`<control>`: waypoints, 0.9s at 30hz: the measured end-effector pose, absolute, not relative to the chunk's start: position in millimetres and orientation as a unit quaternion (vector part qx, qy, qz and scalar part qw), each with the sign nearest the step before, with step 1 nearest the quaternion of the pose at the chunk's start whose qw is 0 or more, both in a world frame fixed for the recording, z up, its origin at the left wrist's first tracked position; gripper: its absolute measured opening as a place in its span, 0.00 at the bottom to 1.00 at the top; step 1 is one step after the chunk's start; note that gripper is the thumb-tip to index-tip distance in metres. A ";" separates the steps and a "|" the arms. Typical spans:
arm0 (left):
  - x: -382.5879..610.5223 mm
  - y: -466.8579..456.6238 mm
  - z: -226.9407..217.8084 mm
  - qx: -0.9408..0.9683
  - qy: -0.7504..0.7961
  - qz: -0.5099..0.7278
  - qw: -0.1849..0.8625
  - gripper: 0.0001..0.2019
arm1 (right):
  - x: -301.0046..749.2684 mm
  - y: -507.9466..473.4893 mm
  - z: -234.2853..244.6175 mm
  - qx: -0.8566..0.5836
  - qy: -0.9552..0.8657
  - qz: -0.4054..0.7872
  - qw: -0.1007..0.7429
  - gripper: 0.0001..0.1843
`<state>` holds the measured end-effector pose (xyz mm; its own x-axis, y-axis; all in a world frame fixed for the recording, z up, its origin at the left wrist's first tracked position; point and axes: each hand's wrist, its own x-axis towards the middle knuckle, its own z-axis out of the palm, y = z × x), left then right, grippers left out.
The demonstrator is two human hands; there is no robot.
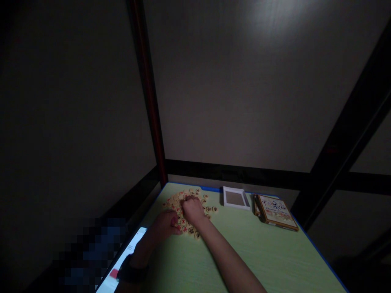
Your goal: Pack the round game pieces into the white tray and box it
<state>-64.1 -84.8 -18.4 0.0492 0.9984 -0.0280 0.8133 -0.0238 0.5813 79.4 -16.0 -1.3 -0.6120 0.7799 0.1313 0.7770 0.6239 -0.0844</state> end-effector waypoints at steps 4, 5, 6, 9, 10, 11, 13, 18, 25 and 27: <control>-63.3 -86.6 -15.4 0.688 0.656 0.202 0.237 0.11 | 76.3 -18.6 -3.2 -0.415 -0.907 0.009 0.072 0.19; -63.1 -87.0 -14.5 0.687 0.656 0.200 0.238 0.11 | 75.5 -18.6 -4.3 -0.414 -0.907 0.015 0.073 0.20; -62.9 -87.3 -13.4 0.686 0.657 0.199 0.240 0.12 | 75.2 -18.1 -5.2 -0.415 -0.906 0.024 0.077 0.20; -62.4 -88.1 -10.5 0.681 0.658 0.203 0.247 0.13 | 79.0 -11.9 -3.8 -0.425 -0.895 0.070 0.114 0.22; -62.4 -88.4 -10.0 0.679 0.659 0.206 0.249 0.13 | 82.6 -8.3 -1.4 -0.427 -0.890 0.084 0.133 0.21; -62.5 -88.6 -9.8 0.677 0.660 0.208 0.250 0.14 | 87.3 -4.2 1.7 -0.430 -0.885 0.095 0.151 0.20; -62.8 -89.0 -10.3 0.675 0.660 0.214 0.250 0.14 | 99.1 4.4 9.2 -0.439 -0.877 0.102 0.168 0.16; -64.2 -88.1 -12.4 0.683 0.656 0.229 0.223 0.09 | 123.3 15.5 19.1 -0.454 -0.876 0.106 0.125 0.11; -74.1 -81.5 -18.8 0.649 0.725 0.230 0.037 0.13 | 124.4 15.9 10.7 -0.482 -0.867 0.096 0.087 0.11; -78.8 -79.8 -24.2 0.635 0.740 0.221 0.000 0.17 | 124.7 17.4 8.8 -0.488 -0.864 0.097 0.077 0.10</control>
